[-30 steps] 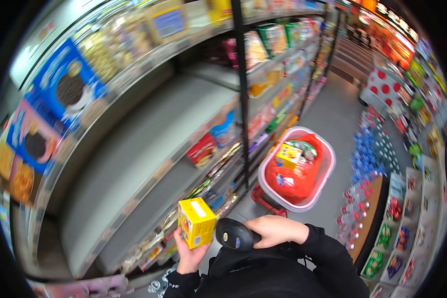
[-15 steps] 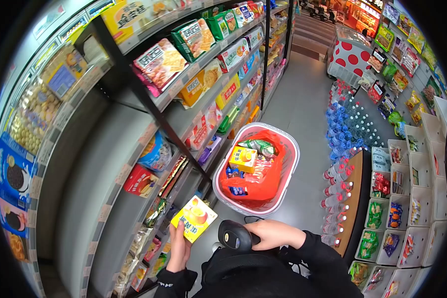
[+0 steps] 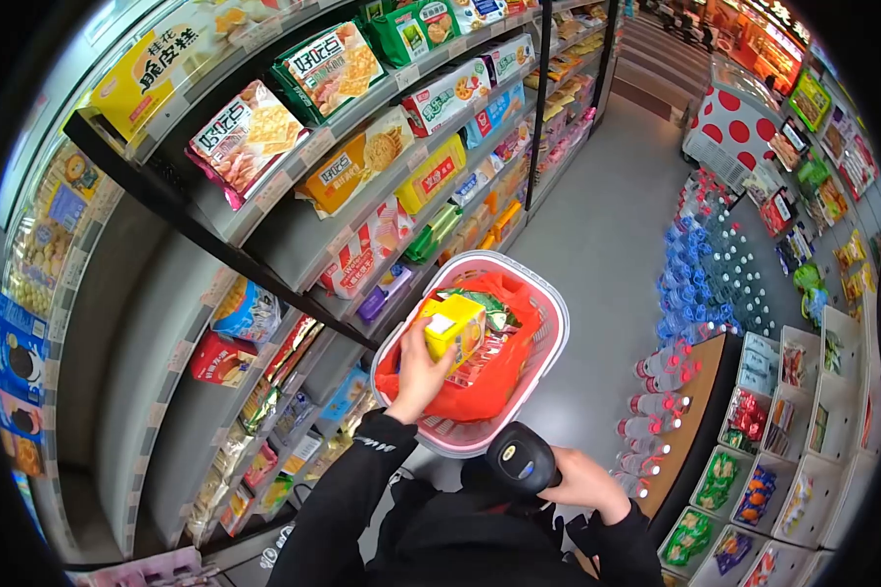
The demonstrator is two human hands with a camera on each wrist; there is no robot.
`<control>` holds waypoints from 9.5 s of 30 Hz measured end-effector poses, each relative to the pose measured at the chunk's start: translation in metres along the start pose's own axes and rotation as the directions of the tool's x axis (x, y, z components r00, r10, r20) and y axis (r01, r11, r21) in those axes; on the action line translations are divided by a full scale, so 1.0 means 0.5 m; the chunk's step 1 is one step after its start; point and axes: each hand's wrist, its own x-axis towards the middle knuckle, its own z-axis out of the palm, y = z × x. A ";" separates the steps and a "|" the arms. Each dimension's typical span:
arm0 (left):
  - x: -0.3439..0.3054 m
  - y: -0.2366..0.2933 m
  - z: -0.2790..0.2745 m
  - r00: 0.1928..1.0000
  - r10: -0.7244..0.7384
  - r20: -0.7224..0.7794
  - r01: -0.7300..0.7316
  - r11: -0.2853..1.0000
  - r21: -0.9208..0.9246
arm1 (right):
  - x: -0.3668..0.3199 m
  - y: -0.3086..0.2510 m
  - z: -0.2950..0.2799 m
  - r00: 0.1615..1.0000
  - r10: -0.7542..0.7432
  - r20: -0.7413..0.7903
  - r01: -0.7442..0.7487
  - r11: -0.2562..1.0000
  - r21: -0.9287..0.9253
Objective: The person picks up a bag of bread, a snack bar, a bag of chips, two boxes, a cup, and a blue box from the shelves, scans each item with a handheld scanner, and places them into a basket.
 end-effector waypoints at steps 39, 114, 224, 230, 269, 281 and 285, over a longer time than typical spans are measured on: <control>-0.020 0.019 0.009 0.999 -0.051 -0.012 0.052 0.999 0.006 | 0.196 0.140 -0.067 0.936 -0.213 0.280 0.268 0.947 -0.175; 0.023 -0.216 -0.644 0.990 0.112 -0.088 -0.044 0.827 0.561 | 0.210 -0.267 0.201 0.944 -0.197 0.264 0.273 0.916 -0.294; 0.125 -0.065 -0.155 0.924 0.022 0.382 0.065 0.975 -0.213 | 0.179 -0.075 -0.016 0.947 -0.109 0.303 0.157 0.978 -0.140; 0.179 -0.039 -0.098 0.540 0.025 0.841 -0.226 0.967 0.116 | 0.156 -0.025 -0.091 0.949 -0.054 0.310 0.093 0.989 -0.115; -0.043 -0.238 -0.578 0.811 0.058 -0.582 0.274 0.841 0.466 | 0.228 -0.237 0.155 0.895 -0.082 0.438 0.253 0.903 -0.347; 0.070 -0.461 -0.672 0.996 0.087 0.027 -0.081 0.977 -0.195 | 0.147 -0.263 0.222 0.983 -0.088 0.162 0.136 0.940 -0.313; 0.054 -0.365 -0.691 0.997 -0.024 0.079 -0.017 0.878 0.478 | 0.140 -0.258 0.243 0.989 -0.067 0.128 0.107 0.936 -0.335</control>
